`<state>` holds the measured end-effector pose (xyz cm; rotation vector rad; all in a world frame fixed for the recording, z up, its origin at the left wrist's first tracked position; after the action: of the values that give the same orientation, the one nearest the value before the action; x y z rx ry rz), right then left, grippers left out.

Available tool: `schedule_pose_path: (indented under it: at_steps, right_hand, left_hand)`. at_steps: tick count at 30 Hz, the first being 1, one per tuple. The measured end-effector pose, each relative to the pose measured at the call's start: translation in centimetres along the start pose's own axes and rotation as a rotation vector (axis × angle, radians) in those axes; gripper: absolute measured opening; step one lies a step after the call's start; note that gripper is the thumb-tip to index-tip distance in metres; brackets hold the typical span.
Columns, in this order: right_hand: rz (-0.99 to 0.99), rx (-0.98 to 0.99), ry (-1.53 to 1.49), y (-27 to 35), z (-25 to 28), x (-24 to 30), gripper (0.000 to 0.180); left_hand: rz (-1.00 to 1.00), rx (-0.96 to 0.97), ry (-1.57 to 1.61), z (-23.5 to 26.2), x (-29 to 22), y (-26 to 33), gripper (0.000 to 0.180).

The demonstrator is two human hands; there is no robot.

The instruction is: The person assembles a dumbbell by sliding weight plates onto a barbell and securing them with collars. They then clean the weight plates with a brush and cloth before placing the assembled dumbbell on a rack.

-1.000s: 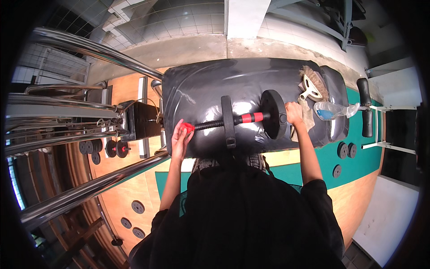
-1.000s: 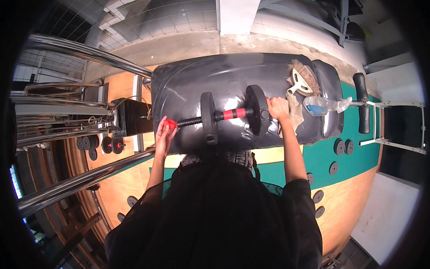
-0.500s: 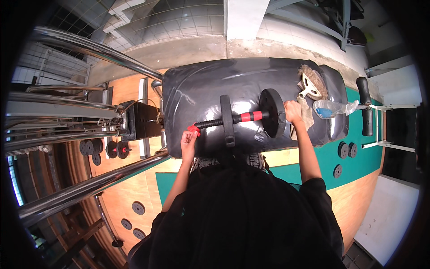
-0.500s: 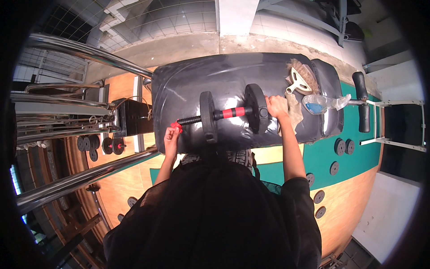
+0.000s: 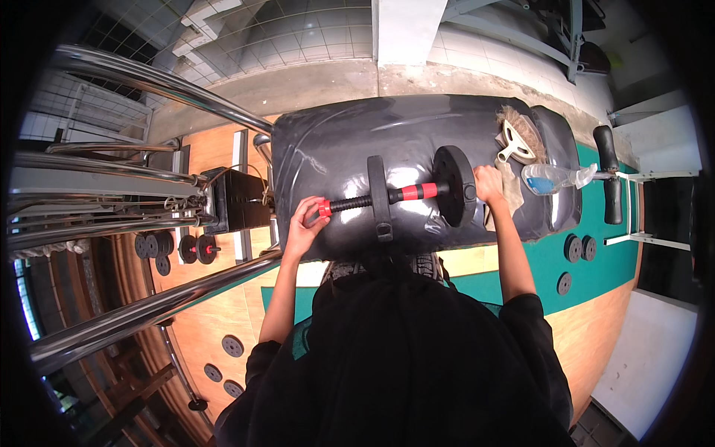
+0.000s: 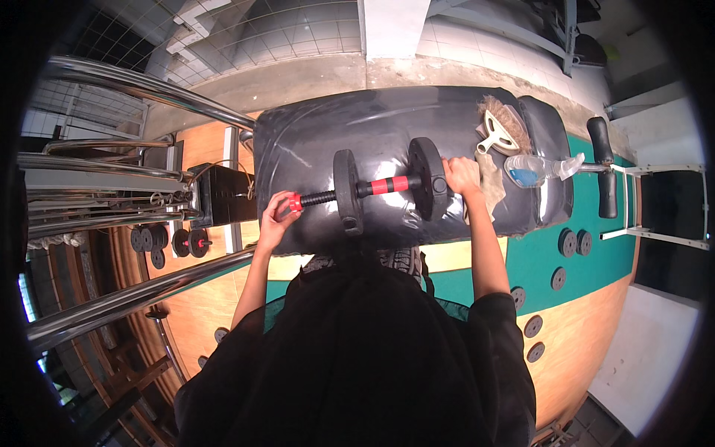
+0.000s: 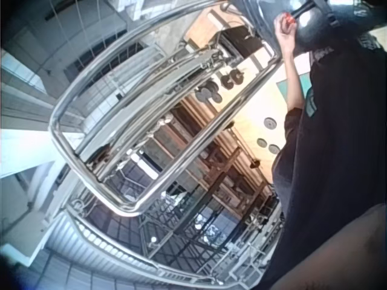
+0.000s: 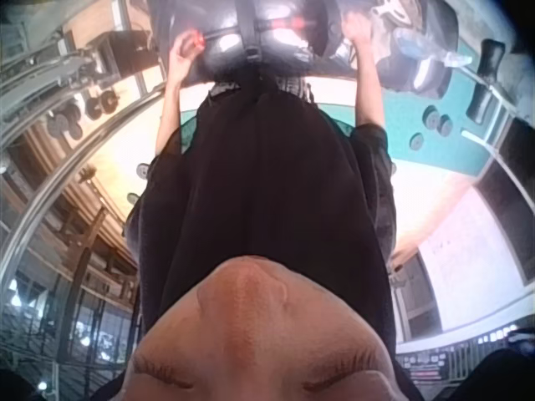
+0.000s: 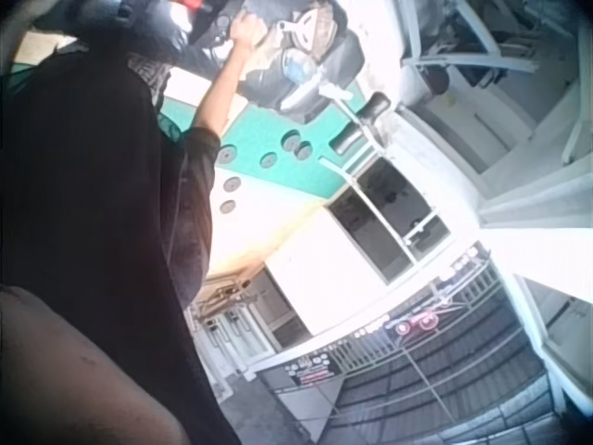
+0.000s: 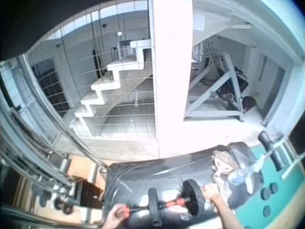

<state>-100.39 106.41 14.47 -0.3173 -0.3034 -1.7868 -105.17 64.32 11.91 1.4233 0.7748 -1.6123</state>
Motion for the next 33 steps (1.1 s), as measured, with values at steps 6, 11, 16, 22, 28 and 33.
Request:
schedule_pose_path:
  at_steps: [6,11,16,22,28,33]
  right_hand:
    - [-0.012,0.008,0.018,0.0,-0.1,-0.3,0.052]
    - [-0.019,0.016,0.013,-0.1,0.0,-0.1,0.052]
    - [-0.008,0.02,0.021,0.0,-0.2,-0.2,0.051]
    - [-0.008,0.027,0.04,-0.1,-0.3,-0.3,0.051]
    - [0.002,0.028,0.02,-0.1,-0.5,-0.3,0.051]
    - [-0.026,0.054,0.054,-0.1,-0.3,-0.3,0.051]
  left_hand:
    - [0.133,-0.219,0.248,0.6,0.2,-0.1,0.036]
    - [0.201,-0.199,0.064,0.6,1.5,0.2,0.033]
    - [0.053,-0.433,0.007,2.6,-0.2,0.4,0.04]
    - [0.025,-0.189,-0.135,2.1,0.6,0.7,0.046]
    - [-0.058,-0.521,-0.449,0.6,-3.7,1.0,0.045]
    - [-0.033,-0.385,-0.389,2.7,-0.5,1.4,0.049]
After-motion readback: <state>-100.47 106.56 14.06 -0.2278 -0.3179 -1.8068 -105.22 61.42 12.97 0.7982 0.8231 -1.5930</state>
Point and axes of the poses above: each hand's wrist, its own y-axis away from the middle knuckle, its own z-axis out of the back of the hand, x = y × z, the point moved 8 cm from there along -y, towards the middle knuckle, and after that the axes turned 14 degrees about -y, right-handed, at the moved point
